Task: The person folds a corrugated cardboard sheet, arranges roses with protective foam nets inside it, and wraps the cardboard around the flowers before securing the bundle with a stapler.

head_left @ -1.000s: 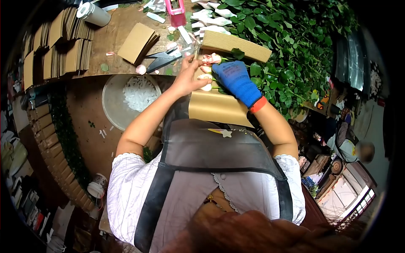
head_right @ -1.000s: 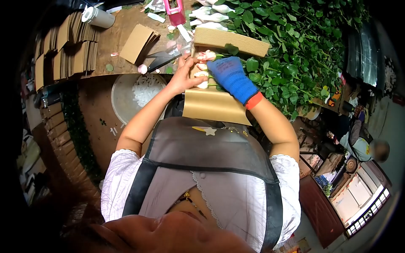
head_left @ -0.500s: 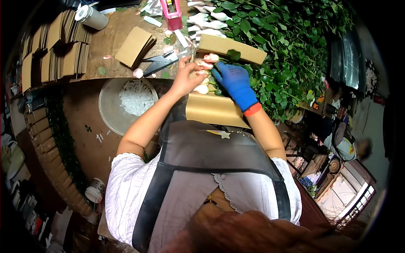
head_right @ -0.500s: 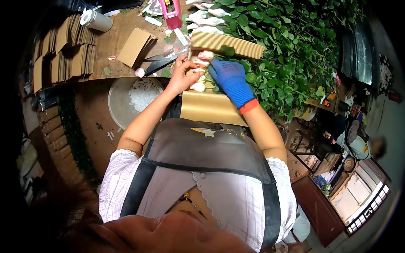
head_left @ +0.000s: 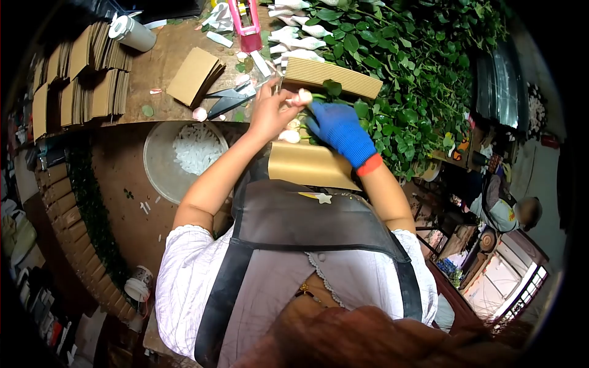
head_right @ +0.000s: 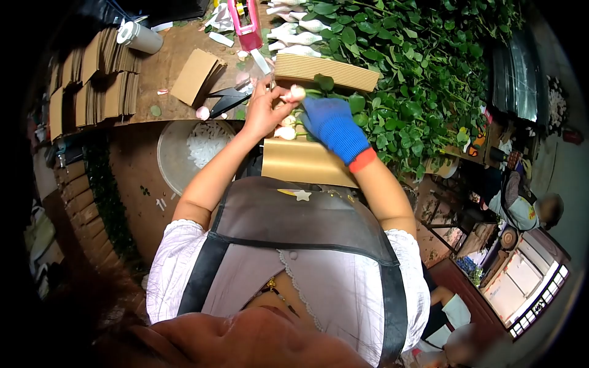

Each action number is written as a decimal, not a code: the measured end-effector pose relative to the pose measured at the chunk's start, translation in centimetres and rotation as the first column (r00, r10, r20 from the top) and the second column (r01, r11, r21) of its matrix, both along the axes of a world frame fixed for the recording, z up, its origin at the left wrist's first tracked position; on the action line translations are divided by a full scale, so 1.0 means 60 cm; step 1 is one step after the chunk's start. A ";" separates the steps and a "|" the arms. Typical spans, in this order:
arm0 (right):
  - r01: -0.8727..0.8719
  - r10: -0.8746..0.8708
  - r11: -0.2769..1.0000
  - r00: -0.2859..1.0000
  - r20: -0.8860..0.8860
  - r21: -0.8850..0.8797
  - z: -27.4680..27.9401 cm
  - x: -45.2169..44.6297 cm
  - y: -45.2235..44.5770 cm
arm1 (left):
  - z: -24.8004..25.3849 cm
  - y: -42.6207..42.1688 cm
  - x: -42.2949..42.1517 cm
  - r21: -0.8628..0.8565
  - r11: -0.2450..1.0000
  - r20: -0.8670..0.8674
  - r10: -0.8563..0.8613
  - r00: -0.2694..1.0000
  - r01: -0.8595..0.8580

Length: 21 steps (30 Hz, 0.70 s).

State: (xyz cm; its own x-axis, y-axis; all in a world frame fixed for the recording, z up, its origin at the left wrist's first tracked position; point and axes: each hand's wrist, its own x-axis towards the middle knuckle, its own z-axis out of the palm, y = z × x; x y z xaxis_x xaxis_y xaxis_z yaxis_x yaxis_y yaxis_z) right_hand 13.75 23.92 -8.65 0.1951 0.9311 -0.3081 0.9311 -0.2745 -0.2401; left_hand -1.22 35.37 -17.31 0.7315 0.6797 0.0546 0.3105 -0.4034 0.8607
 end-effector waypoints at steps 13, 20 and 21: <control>0.253 -0.227 0.914 0.967 -0.118 0.318 -0.035 0.020 -0.001 | -0.041 -0.016 0.001 -0.267 0.958 0.153 0.149 0.977 -0.104; 0.092 -0.103 0.982 0.993 0.062 0.164 -0.054 0.034 0.030 | -0.039 -0.019 0.002 -0.212 0.964 0.085 0.178 0.980 -0.157; 0.069 -0.083 0.984 0.993 0.079 0.165 -0.056 0.034 0.028 | -0.045 -0.019 0.002 -0.205 0.967 0.082 0.174 0.981 -0.155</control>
